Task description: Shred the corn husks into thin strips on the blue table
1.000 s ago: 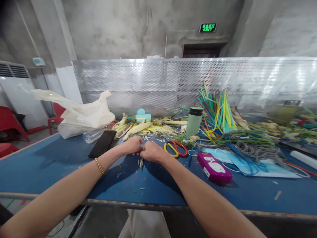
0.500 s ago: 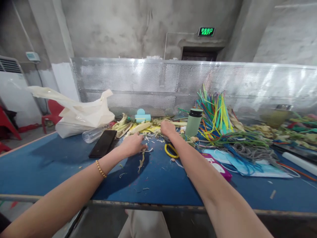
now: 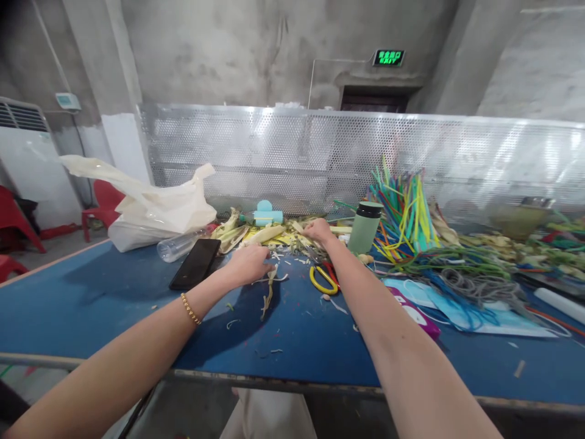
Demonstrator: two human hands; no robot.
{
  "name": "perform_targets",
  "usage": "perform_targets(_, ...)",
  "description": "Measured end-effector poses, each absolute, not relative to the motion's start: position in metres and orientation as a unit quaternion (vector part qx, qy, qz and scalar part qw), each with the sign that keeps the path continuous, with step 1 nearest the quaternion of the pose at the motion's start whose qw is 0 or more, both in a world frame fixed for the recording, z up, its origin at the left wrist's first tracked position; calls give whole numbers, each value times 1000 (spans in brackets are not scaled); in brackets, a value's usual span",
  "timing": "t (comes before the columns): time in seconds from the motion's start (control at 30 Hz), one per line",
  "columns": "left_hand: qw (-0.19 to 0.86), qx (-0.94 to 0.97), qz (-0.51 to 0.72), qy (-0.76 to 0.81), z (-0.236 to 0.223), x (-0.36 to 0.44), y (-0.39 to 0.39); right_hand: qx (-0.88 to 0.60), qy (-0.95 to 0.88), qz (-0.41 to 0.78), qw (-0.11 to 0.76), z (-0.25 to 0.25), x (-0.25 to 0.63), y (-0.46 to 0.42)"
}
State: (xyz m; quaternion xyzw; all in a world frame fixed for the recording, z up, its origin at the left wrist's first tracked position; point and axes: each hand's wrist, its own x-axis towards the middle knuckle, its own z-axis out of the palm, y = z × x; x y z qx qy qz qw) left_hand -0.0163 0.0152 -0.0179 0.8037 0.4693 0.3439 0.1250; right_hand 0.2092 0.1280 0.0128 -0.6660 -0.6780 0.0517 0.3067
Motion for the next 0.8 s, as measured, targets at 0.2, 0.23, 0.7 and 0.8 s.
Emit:
perform_targets(0.2,55,800,326,501,-9,-16,21,-562,-705,134,412,31,197,101)
perform_targets(0.23,76,783,366,498,-7,-16,22,-544,-712,146,420,33,191,93)
perform_targets(0.7,423,592,617,301,10,-15,15,-400,-689,259,546,16,129,2)
perform_targets(0.8,340,648,598,327,10,-14,15,-402,-700,230,543,19,134,1)
